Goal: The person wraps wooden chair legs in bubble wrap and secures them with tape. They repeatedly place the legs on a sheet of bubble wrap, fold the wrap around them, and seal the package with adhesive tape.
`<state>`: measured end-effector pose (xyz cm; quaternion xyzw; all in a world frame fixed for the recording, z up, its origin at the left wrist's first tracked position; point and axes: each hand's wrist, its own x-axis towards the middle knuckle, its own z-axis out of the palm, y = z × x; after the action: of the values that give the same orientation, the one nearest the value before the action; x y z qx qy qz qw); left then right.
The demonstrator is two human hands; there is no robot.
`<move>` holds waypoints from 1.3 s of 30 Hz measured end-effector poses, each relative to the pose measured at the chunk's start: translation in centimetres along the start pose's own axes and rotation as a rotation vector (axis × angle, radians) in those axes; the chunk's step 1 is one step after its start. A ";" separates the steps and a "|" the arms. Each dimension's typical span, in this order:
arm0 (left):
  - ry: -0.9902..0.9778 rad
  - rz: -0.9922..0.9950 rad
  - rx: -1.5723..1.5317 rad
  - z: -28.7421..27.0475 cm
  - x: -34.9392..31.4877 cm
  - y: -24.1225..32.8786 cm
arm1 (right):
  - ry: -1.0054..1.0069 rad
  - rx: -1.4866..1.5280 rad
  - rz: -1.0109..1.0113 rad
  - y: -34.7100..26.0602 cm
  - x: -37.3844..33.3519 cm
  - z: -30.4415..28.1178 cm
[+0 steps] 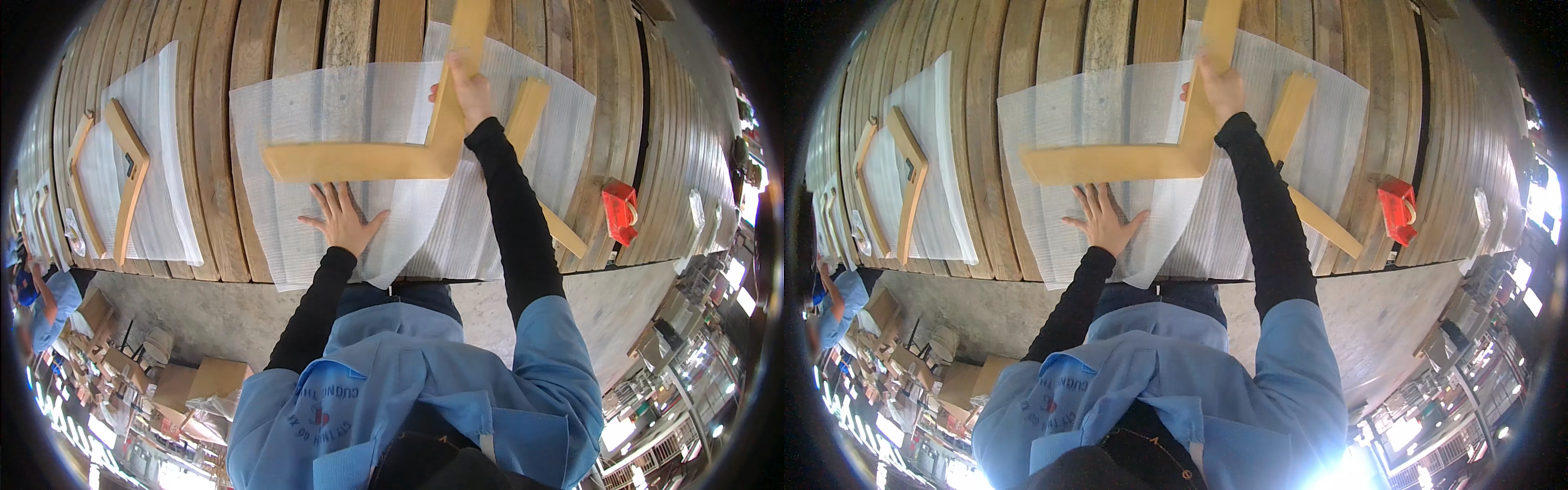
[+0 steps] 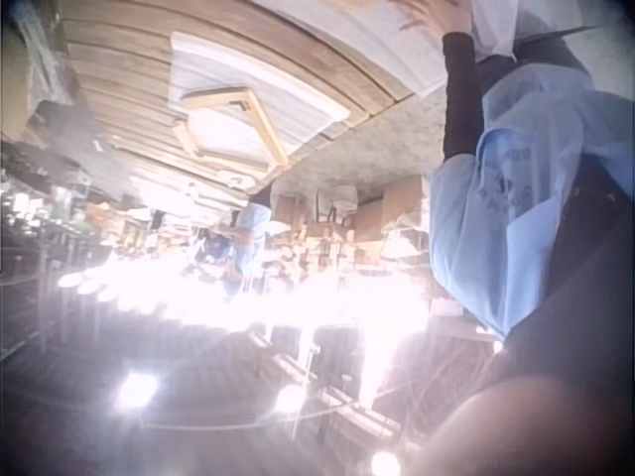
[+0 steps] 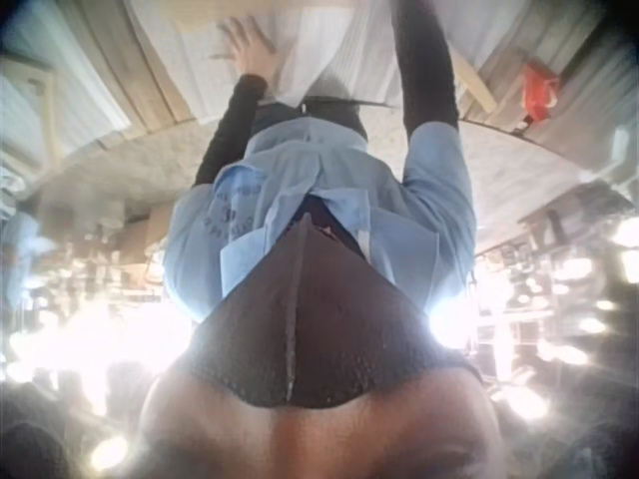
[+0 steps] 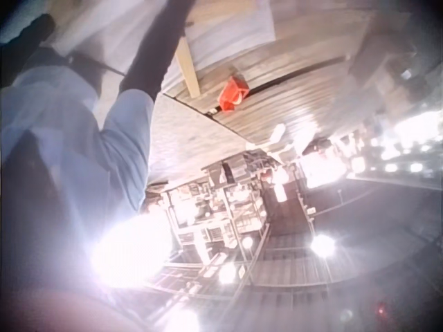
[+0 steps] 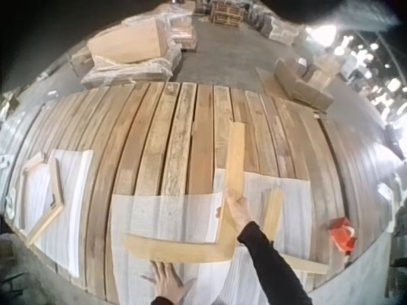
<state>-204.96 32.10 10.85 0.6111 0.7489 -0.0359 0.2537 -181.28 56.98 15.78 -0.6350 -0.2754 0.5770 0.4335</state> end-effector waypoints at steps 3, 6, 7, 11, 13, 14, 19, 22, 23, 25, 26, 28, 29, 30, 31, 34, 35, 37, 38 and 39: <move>-0.068 0.039 0.026 -0.3 0.7 -1.0 | -0.022 -0.077 0.044 2.6 1.6 0.1; -0.072 0.056 0.018 -1.2 1.0 -2.3 | -0.014 -0.103 0.054 3.5 3.6 -0.9; -0.073 0.052 0.009 -1.4 0.5 -2.5 | -0.022 -0.118 0.090 3.4 4.0 -1.3; 0.075 0.047 -0.033 0.3 -0.4 -3.4 | 0.035 -0.038 0.065 4.1 4.8 -2.0; 0.044 0.048 -0.007 0.3 -0.6 -3.4 | 0.042 -0.016 0.049 4.3 4.8 -2.2; 0.040 0.056 -0.010 0.3 -0.5 -3.3 | 0.045 -0.006 0.044 4.4 4.8 -2.2; 0.048 0.073 -0.032 0.1 -0.2 -3.3 | -0.005 -0.214 0.033 3.9 5.0 -1.1; 0.375 0.188 -0.197 0.3 -0.8 -2.7 | 0.173 -0.768 -0.224 4.7 5.0 -1.5; 0.458 0.255 -0.268 -0.2 -0.1 -2.2 | 0.267 -1.032 -0.341 5.0 5.1 -1.8; 0.614 0.383 -0.412 -2.0 1.8 -1.1 | 0.316 -1.246 -0.388 4.8 4.6 -2.2; 0.628 0.407 -0.421 -3.6 3.7 0.2 | 0.333 -1.354 -0.411 4.4 4.3 -2.2; 0.590 0.506 -0.419 -6.2 9.7 2.8 | 0.276 -1.400 -0.335 3.1 4.4 -2.2; 0.540 0.572 -0.402 -7.0 12.7 3.6 | 0.242 -1.418 -0.301 2.7 4.2 -2.1; 0.515 0.599 -0.326 -7.8 15.4 4.8 | 0.241 -1.418 -0.319 2.4 4.2 -2.0; 0.492 0.623 -0.249 -8.1 17.7 5.7 | 0.239 -1.418 -0.340 2.3 4.3 -1.9; 0.463 0.586 -0.021 -7.3 22.7 6.8 | 0.233 -1.398 -0.357 2.2 4.1 -1.8; 0.393 0.591 0.030 -7.4 23.5 7.3 | 0.241 -1.391 -0.351 2.2 4.0 -2.3; 0.254 0.601 0.135 -7.9 24.7 7.7 | 0.245 -1.393 -0.382 2.5 4.5 -2.8; 0.273 0.638 0.113 -7.9 24.9 7.8 | 0.248 -1.393 -0.398 2.6 4.7 -2.9; 0.294 0.672 0.092 -8.0 25.0 7.8 | 0.227 -1.404 -0.326 2.5 5.0 -3.2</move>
<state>-203.41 59.36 9.20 0.8325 0.5323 0.1040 0.1135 -177.68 59.27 10.99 -0.7703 -0.6250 0.1229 0.0302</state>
